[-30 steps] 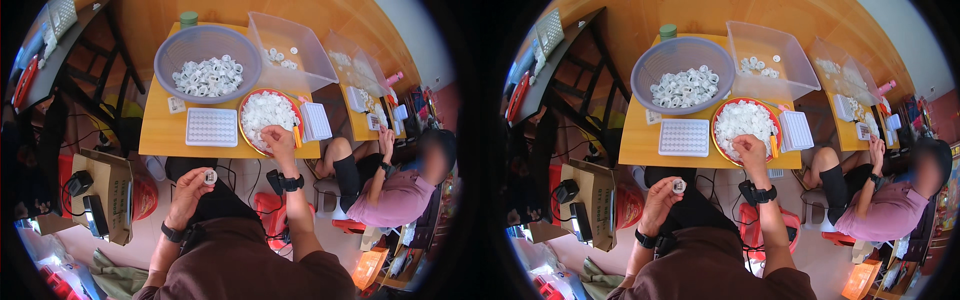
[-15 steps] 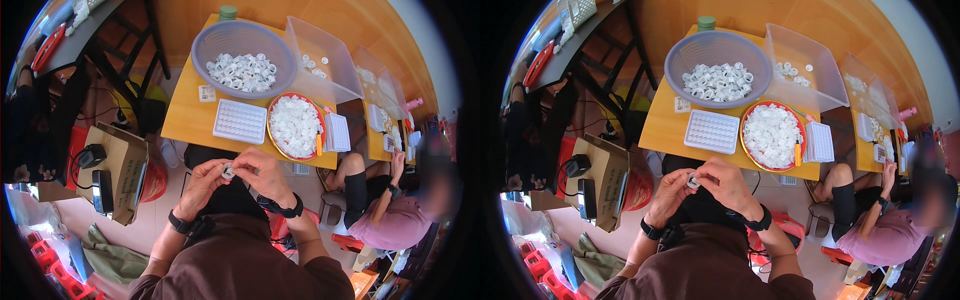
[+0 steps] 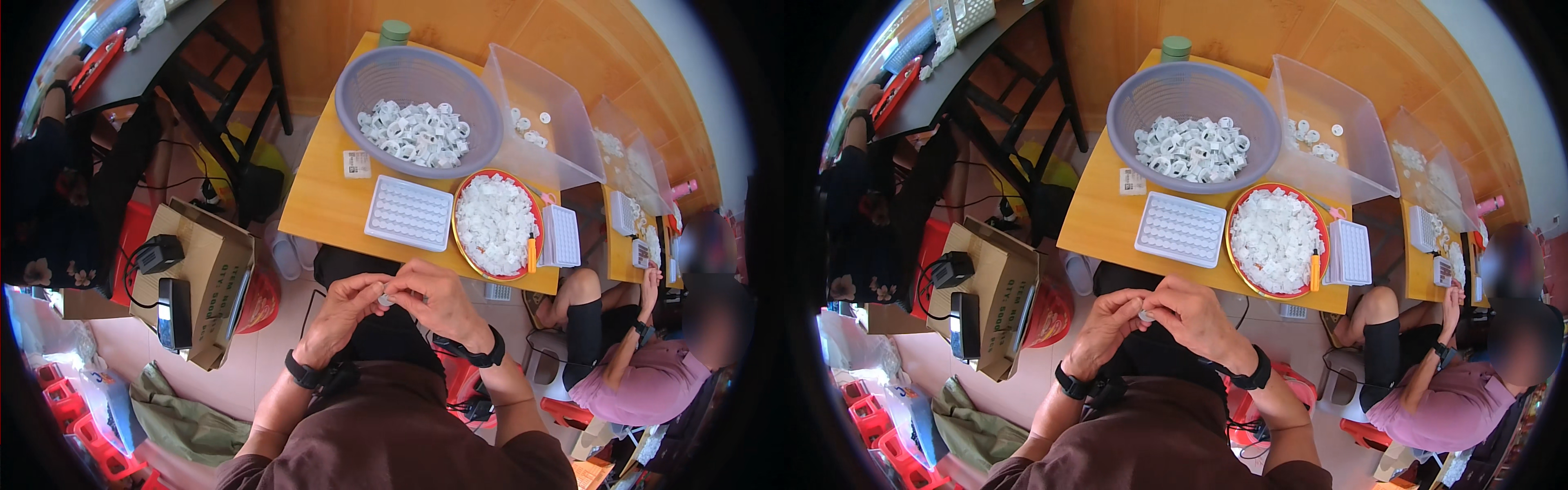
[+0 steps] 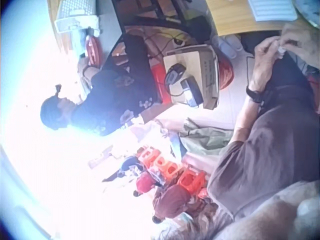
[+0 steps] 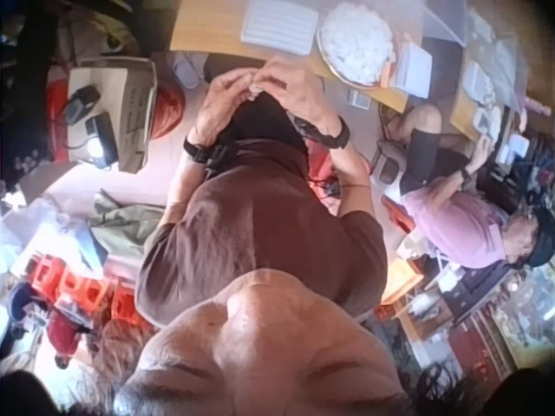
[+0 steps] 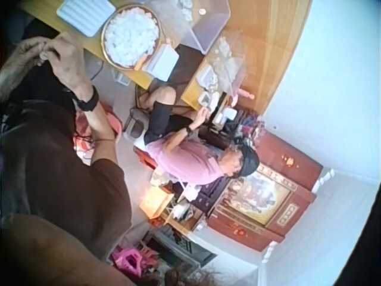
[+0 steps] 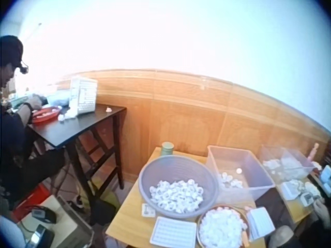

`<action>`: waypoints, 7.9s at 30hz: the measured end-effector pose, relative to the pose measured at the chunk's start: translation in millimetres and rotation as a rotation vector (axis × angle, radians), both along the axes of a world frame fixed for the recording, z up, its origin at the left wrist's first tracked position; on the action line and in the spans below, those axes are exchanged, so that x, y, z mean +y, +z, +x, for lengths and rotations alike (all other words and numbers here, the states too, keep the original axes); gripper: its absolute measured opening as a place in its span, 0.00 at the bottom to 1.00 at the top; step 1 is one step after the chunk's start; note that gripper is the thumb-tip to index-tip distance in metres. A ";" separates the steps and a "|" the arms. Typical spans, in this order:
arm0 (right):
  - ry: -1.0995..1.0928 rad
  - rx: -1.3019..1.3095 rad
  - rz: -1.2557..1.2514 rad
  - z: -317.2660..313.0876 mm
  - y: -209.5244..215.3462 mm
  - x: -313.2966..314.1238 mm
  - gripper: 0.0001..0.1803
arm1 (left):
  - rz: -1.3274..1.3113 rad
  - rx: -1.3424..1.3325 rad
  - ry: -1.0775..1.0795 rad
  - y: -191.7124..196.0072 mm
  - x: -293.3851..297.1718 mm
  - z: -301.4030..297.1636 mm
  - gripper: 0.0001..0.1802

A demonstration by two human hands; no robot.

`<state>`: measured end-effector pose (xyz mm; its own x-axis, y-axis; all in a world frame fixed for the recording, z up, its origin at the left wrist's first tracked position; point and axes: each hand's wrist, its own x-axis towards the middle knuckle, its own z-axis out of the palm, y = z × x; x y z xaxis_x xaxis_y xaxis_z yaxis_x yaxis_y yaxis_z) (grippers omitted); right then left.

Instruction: Assembling small white plastic components by hand and placing them in a tray.

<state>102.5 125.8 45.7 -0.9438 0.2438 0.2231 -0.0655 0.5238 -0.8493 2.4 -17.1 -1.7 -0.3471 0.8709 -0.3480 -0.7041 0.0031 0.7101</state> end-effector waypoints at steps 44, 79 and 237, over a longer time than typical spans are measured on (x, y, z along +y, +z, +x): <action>-0.364 0.065 -0.950 6.0 -25.8 -34.0 0.06 | 0.036 0.480 0.260 24.5 9.9 11.2 0.09; -0.502 0.170 -0.900 -2.0 -33.8 -49.5 0.06 | -0.047 0.394 0.294 17.9 16.6 7.2 0.08; -1.211 -0.465 0.604 173.5 -55.1 222.7 0.22 | -0.098 1.276 0.033 -47.1 75.2 -63.3 0.57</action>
<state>276.0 348.5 -9.3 -0.2409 0.9181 0.3146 0.8926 0.3369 -0.2997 -60.9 58.1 -48.9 -0.5016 0.8452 0.1846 0.4724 0.0889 0.8769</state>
